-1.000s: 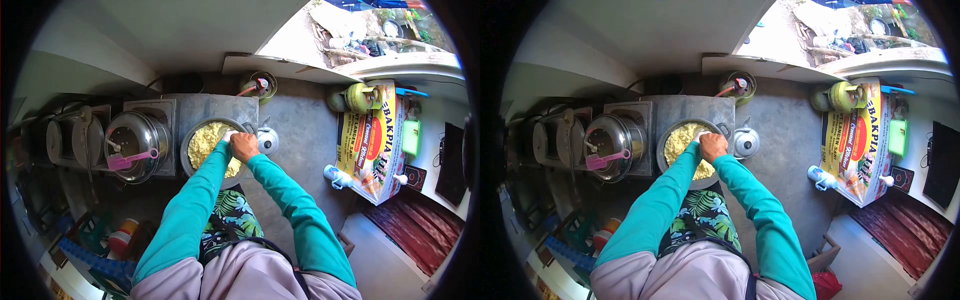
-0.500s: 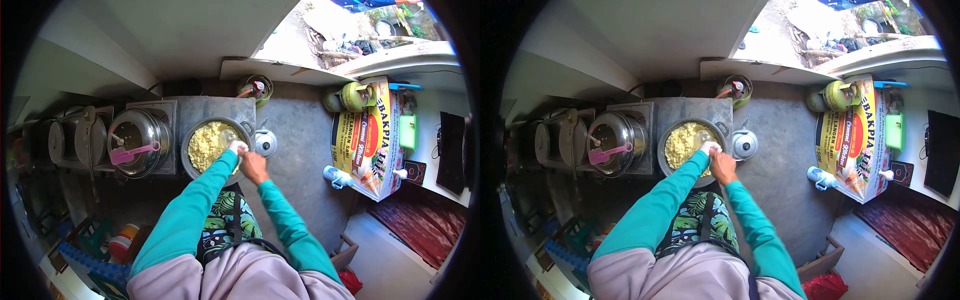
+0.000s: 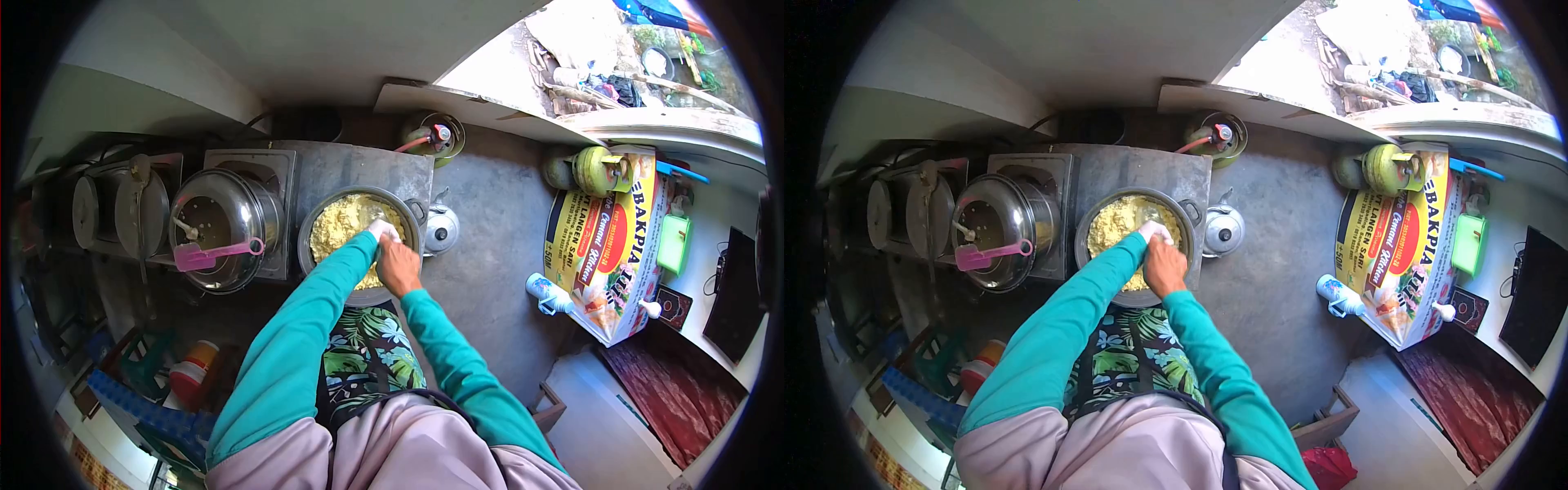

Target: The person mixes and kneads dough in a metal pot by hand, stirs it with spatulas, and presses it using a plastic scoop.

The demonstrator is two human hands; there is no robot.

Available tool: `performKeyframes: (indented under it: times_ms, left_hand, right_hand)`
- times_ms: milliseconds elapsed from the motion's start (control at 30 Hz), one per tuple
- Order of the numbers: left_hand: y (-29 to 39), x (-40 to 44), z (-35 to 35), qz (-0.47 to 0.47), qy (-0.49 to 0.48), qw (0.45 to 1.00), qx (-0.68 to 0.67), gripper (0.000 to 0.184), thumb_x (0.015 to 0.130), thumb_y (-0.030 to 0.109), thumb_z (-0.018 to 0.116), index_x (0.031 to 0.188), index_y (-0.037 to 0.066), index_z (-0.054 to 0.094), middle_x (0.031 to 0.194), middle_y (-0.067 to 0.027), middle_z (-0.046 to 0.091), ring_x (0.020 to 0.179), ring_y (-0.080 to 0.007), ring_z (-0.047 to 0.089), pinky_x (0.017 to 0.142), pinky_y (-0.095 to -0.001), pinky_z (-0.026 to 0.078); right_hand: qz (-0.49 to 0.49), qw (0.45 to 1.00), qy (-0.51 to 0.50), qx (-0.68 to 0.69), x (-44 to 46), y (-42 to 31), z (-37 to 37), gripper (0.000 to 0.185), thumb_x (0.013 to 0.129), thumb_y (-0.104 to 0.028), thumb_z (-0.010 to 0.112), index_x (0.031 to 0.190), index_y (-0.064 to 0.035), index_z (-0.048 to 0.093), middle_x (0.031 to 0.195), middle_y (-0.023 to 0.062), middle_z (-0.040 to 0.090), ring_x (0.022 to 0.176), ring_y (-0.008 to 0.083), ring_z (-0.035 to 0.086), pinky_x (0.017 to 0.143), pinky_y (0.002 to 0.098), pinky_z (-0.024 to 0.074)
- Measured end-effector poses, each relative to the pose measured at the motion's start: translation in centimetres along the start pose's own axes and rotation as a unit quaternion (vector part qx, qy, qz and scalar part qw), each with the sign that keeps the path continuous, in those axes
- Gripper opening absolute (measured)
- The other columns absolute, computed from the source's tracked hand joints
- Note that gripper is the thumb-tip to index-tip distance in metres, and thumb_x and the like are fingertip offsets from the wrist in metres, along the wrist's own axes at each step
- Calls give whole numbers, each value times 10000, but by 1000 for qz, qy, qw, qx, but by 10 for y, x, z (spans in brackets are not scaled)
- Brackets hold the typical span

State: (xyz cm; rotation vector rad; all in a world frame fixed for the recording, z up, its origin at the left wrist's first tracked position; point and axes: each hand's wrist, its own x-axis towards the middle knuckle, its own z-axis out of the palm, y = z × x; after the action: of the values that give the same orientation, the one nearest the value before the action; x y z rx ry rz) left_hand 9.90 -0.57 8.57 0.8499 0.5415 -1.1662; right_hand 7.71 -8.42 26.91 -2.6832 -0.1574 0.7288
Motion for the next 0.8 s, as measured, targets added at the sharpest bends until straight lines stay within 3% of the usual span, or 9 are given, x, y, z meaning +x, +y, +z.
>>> performKeyframes:
  times_ms: [33,133,233,267,333,433,500,567,800]
  left_hand:
    - [3,2,8,1,20,979,203,160,579,161,598,618,7,623,687,-120,622,620,-220,570,642,-315,444]
    - [5,-22,32,-41,115,932,342,201,590,211,579,636,19,619,645,-101,606,598,-224,552,644,-313,433]
    - [5,-21,35,-146,125,942,274,194,573,219,599,612,29,604,639,-84,601,572,-216,540,583,-323,427]
    - [-3,-20,38,-52,129,982,128,160,577,202,604,601,44,597,612,-92,587,549,-214,533,555,-315,419]
    - [-12,-28,50,97,61,975,-189,136,605,186,599,568,67,544,524,-79,517,506,-208,515,518,-285,406]
    - [28,-104,88,93,57,881,-460,281,726,281,576,767,10,514,671,-92,541,607,-218,538,615,-303,453]
    - [35,-97,64,137,22,870,-474,318,768,353,504,778,38,539,674,-69,557,617,-206,549,625,-333,450]
    - [33,-81,31,153,-22,881,-447,298,751,339,508,748,43,537,661,-74,553,606,-208,540,613,-328,443]
    - [20,-4,-4,79,-83,972,-206,234,695,287,521,645,59,527,615,-91,541,567,-218,510,572,-307,421]
  right_hand:
    - [34,999,12,33,-13,5,11,358,694,-88,461,1045,-103,528,765,194,592,724,359,577,619,443,443]
    - [94,992,17,88,-31,11,29,475,686,-111,479,1159,-162,492,840,200,590,800,353,571,680,436,443]
    - [123,987,5,106,-39,16,25,522,681,-166,516,1199,-217,467,824,196,592,814,342,576,706,431,447]
    - [93,994,-6,63,-37,18,15,469,703,-133,493,1165,-211,497,815,194,595,790,343,580,674,446,447]
    - [5,999,-6,-36,-34,19,-14,357,749,-134,469,1086,-212,556,729,173,593,701,327,593,583,447,451]
    - [-142,986,-1,-93,-31,-16,-69,155,761,-186,489,884,-161,579,666,135,559,574,298,577,484,399,425]
    - [-250,951,61,-169,-5,-28,-57,123,725,-174,512,793,-106,588,639,107,578,590,255,597,457,383,440]
    - [-187,936,-97,-282,21,-63,-54,112,675,-149,523,697,-85,612,646,107,598,608,247,608,471,363,466]
    - [-68,991,-39,-106,51,-9,-21,178,721,-195,503,734,-74,633,705,143,609,672,305,602,567,395,463]
